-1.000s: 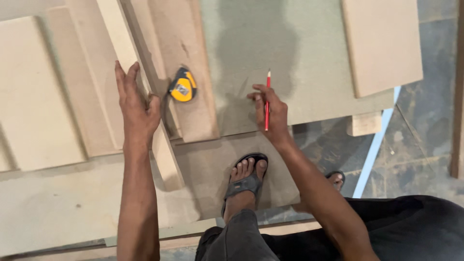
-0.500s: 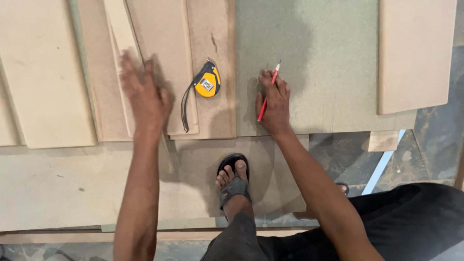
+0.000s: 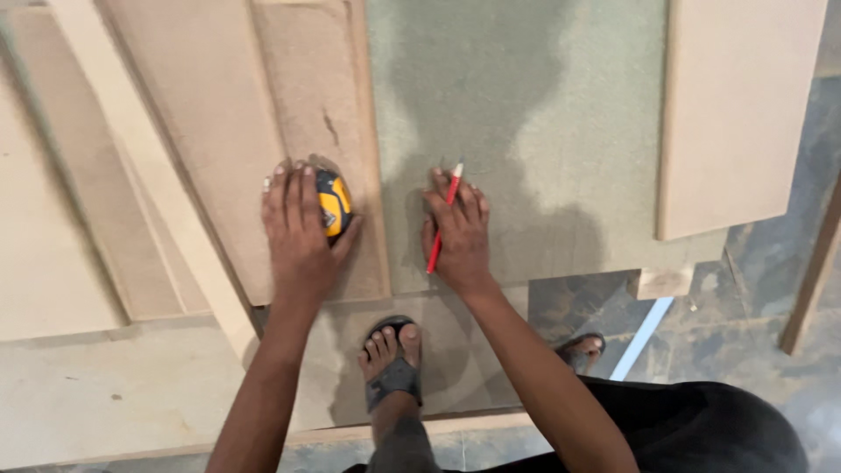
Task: The person uses a tape measure and a pencil to mark wood panels while working on the floor.
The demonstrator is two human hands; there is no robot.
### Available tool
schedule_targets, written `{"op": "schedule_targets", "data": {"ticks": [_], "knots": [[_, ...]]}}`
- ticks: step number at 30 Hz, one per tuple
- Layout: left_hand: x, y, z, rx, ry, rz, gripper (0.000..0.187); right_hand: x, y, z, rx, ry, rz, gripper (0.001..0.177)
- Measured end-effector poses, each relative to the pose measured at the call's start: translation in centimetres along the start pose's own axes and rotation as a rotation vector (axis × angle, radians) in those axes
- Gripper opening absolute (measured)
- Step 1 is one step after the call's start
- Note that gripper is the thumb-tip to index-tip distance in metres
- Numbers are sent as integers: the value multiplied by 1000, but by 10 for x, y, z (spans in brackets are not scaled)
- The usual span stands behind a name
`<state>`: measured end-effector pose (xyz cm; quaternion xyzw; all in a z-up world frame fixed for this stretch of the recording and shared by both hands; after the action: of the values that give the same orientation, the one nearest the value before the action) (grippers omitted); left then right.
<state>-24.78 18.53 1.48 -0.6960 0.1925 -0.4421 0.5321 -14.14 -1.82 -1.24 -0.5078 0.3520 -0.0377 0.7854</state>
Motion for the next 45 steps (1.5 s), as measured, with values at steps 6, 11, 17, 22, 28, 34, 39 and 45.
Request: {"op": "schedule_targets", "data": {"ticks": [6,11,17,22,28,34,39,45], "knots": [[5,-1,0,55,64,11,88,-2,-2,3,29,-10,-46,41],[-8,5,-6,18,109,-99,87,-2,3,-4,27,-21,-80,38],[2,-11,-26,-2,86,-348,81,-8,-1,-6,72,-32,-38,40],[21,-17,-38,-104,28,-761,64,-6,-1,-5,107,-41,-26,42],[28,8,-27,-415,-324,-1560,42,-5,1,-10,124,-21,-43,41],[32,24,-24,-504,-411,-1640,36,-4,0,-9,116,-26,-13,41],[40,27,-20,-515,-337,-1581,37,-6,-3,-7,124,-9,-7,42],[46,35,-18,-501,-363,-1609,37,-5,-4,-7,129,-2,16,42]]}}
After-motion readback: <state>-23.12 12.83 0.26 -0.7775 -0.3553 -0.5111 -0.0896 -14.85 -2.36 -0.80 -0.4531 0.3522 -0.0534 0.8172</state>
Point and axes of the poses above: each hand's wrist, its own z-axis towards the middle knuckle, its own y-axis out of the palm, x = y × z, the point moved 2 cm from there along z, towards the middle knuckle, and after that the axes turned 12 degrees about -y, right-handed, at the moved point
